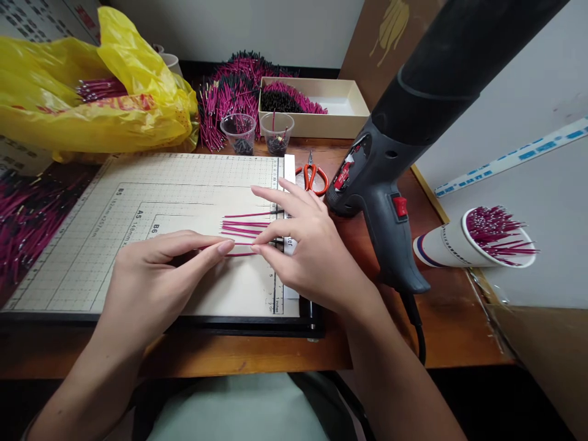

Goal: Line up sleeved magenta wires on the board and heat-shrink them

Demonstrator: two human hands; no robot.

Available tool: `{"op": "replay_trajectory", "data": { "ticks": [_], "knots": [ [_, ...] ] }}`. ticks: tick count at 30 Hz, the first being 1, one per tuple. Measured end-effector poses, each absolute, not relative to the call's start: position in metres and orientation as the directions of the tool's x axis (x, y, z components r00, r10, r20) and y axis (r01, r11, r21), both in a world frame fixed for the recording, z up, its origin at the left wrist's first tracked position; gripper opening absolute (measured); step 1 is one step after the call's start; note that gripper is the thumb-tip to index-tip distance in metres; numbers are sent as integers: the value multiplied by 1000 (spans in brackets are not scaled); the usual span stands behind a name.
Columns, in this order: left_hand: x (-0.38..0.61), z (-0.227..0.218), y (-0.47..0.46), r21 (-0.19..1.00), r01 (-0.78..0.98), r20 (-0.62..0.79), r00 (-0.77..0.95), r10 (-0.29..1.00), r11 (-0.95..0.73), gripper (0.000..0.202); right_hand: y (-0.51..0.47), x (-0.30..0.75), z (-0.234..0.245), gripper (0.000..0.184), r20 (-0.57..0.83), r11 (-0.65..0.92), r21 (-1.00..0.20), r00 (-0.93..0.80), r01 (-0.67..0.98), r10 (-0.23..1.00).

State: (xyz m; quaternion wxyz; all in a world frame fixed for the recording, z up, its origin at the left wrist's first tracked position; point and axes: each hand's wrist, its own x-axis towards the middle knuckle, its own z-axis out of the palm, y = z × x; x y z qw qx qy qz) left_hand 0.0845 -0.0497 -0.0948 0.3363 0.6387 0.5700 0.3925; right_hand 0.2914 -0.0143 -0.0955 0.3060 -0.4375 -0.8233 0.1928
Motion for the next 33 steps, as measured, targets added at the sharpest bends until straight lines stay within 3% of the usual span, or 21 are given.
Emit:
{"op": "replay_trajectory", "data": {
  "ticks": [5,13,21,30,33],
  "knots": [
    [84,-97,-49,834,530,129,81,988,-152,16,-14,292,-97,15,325,521,-594,-410,613,852],
    [83,-97,-48,823,545,212,-30,977,-162,13,-14,292,-95,14,289,476,-632,-384,611,877],
    [75,-99,-47,711,660,179,161,970,-241,27,-13,293,-95,14,251,457,-635,-393,624,885],
    [75,-97,-47,706,665,190,154,970,-244,8,-15,297,-92,11,249,524,-554,-471,647,846],
    [77,-98,-47,668,701,201,153,968,-250,9,-15,297,-94,13,259,539,-535,-481,650,837]
  ]
}}
